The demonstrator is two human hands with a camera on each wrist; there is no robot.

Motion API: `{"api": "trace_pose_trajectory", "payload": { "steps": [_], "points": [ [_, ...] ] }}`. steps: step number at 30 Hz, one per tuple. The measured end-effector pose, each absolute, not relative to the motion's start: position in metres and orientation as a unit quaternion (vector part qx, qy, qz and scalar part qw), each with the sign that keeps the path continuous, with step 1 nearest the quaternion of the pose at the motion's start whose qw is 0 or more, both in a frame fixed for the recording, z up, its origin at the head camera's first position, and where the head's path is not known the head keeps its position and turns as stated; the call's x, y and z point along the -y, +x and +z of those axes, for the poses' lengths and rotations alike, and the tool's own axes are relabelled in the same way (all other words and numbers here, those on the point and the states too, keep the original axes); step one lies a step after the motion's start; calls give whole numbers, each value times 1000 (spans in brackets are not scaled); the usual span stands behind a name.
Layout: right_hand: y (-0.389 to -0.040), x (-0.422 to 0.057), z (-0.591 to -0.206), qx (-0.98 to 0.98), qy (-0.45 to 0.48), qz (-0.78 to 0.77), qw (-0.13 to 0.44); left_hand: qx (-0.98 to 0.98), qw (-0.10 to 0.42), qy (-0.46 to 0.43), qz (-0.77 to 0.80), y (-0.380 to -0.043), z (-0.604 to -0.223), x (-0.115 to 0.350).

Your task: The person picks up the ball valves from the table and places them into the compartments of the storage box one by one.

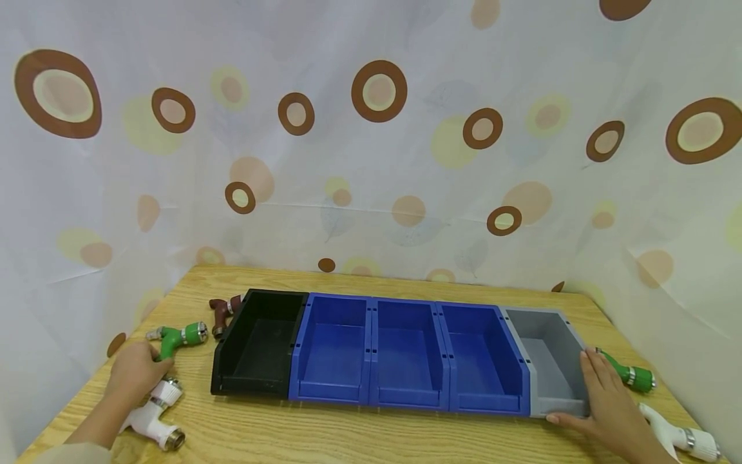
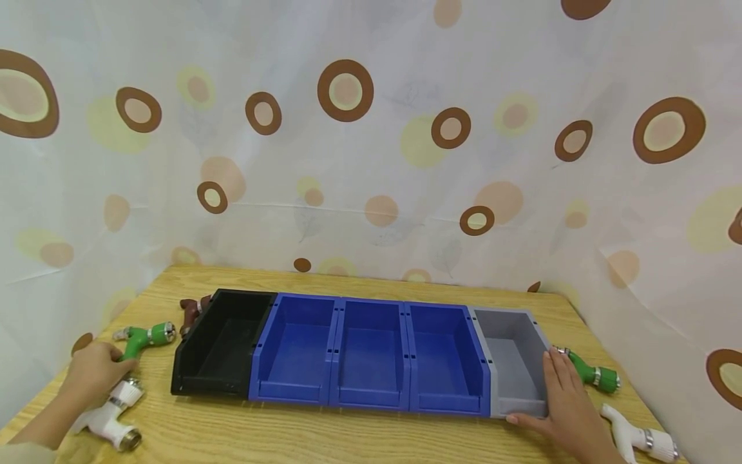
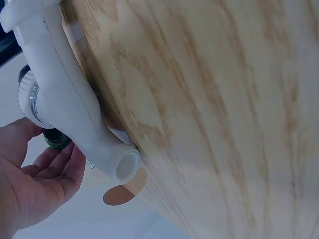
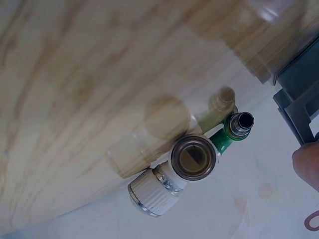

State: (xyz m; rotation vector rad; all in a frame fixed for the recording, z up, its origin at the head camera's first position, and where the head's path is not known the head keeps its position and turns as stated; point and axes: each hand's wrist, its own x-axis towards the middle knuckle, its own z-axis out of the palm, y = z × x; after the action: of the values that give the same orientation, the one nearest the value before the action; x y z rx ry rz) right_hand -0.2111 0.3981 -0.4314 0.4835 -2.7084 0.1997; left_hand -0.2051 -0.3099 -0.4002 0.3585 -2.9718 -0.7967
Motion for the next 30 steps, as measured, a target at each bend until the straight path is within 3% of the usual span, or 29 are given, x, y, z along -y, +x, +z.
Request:
{"api": "trace_pose_trajectory", "payload": {
  "steps": [20, 30],
  "points": [
    [-211, -397, -430, 965, 166, 70, 190, 945, 180, 91, -256, -200, -396, 305],
    [-211, -398, -431, 965, 168, 71, 191, 941, 190, 101, -263, -201, -388, 291]
  ]
}}
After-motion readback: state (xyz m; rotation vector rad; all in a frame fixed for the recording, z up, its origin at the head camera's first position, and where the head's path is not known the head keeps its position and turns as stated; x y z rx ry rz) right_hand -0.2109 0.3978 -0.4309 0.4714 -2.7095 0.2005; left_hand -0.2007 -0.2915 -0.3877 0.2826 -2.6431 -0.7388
